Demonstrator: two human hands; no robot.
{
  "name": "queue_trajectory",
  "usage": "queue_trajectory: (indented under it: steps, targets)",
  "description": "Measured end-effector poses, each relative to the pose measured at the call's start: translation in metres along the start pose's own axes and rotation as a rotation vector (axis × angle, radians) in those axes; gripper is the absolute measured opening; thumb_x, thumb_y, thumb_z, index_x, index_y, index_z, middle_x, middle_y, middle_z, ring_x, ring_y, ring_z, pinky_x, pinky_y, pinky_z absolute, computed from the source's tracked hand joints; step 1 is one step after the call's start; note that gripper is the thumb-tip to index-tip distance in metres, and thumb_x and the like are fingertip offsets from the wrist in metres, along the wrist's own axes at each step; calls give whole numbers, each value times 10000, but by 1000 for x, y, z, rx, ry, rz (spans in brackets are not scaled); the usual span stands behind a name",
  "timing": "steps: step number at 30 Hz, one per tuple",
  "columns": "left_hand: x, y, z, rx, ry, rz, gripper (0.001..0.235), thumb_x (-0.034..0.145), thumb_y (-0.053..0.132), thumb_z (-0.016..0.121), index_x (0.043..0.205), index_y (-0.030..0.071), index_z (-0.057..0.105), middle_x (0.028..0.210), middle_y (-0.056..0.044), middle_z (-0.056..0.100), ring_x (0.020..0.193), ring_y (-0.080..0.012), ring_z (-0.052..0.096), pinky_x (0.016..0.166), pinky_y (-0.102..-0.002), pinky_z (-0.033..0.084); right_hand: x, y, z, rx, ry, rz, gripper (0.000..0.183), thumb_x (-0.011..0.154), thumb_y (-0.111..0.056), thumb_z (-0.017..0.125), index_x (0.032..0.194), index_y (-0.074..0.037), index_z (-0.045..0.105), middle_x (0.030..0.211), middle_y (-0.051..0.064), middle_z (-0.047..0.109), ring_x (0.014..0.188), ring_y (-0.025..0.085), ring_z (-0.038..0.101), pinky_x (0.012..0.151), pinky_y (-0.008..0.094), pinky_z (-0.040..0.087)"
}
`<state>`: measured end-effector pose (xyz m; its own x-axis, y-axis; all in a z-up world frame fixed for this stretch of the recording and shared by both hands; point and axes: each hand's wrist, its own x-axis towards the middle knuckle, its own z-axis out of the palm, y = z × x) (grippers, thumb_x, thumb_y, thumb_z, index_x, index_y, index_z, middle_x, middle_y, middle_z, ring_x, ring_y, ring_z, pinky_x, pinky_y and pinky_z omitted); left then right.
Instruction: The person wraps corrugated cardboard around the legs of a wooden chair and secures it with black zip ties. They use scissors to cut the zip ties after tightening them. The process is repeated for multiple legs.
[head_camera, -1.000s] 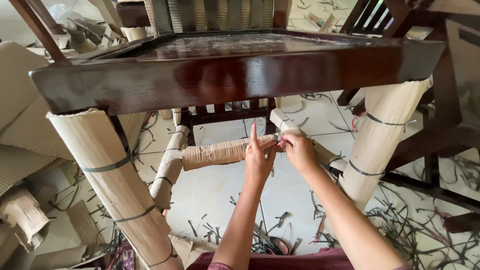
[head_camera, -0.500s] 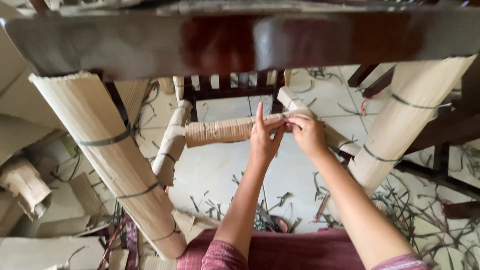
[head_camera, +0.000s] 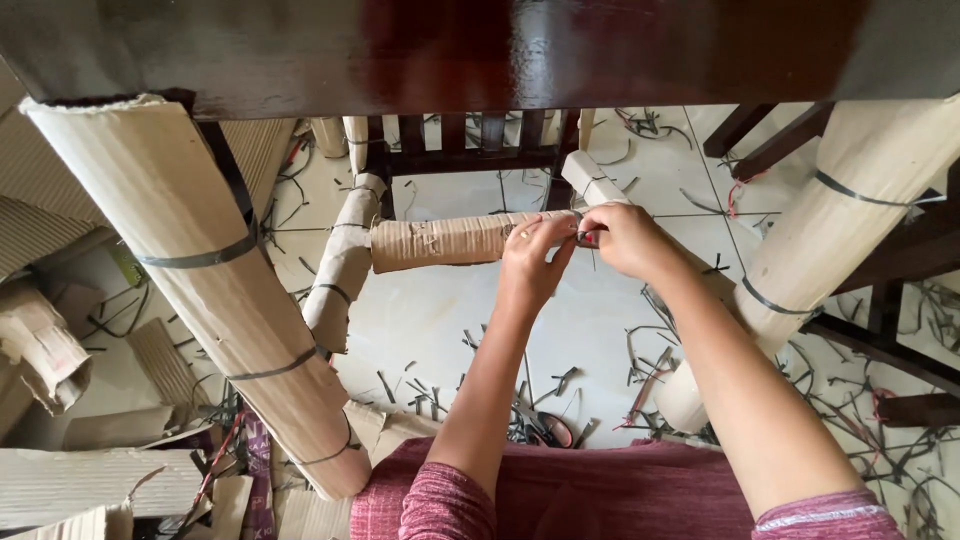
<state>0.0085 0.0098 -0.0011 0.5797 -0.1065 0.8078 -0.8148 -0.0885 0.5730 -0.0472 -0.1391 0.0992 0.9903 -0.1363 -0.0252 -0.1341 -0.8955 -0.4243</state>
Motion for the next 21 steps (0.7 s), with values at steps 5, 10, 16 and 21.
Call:
queue_trajectory:
  steps: [5, 10, 16, 21]
  targets:
    - [0, 4, -3, -12, -5, 80, 125, 879, 174, 811, 973, 247, 772, 984, 114, 778, 950, -82, 744, 996, -321, 547, -3, -6, 0, 28, -11, 70, 145, 934, -68, 627, 972, -82, 766, 949, 174, 744, 1009, 400, 692, 885, 497, 552]
    - [-1, 3, 0, 2, -9, 98, 97, 887, 203, 810, 960, 263, 788, 959, 116, 780, 889, -80, 748, 954, -315, 577, 0, -7, 0, 26, 9, 111, 135, 911, -76, 659, 964, -85, 784, 921, 184, 763, 971, 395, 712, 870, 487, 563]
    - [9, 21, -4, 169, -113, -61, 56, 932, 192, 726, 985, 209, 716, 724, 31, 682, 736, -162, 710, 809, -351, 586, 14, 14, 12, -35, 271, 78, 143, 911, -89, 680, 931, -196, 774, 865, 56, 720, 946, 300, 707, 865, 424, 570]
    - [-9, 15, 2, 203, -471, -437, 177, 857, 61, 716, 995, -39, 670, 729, -246, 681, 720, -449, 717, 691, -545, 587, 29, 21, 37, -89, 415, -18, 185, 889, -8, 635, 919, -162, 733, 908, 89, 654, 948, 358, 700, 865, 461, 574]
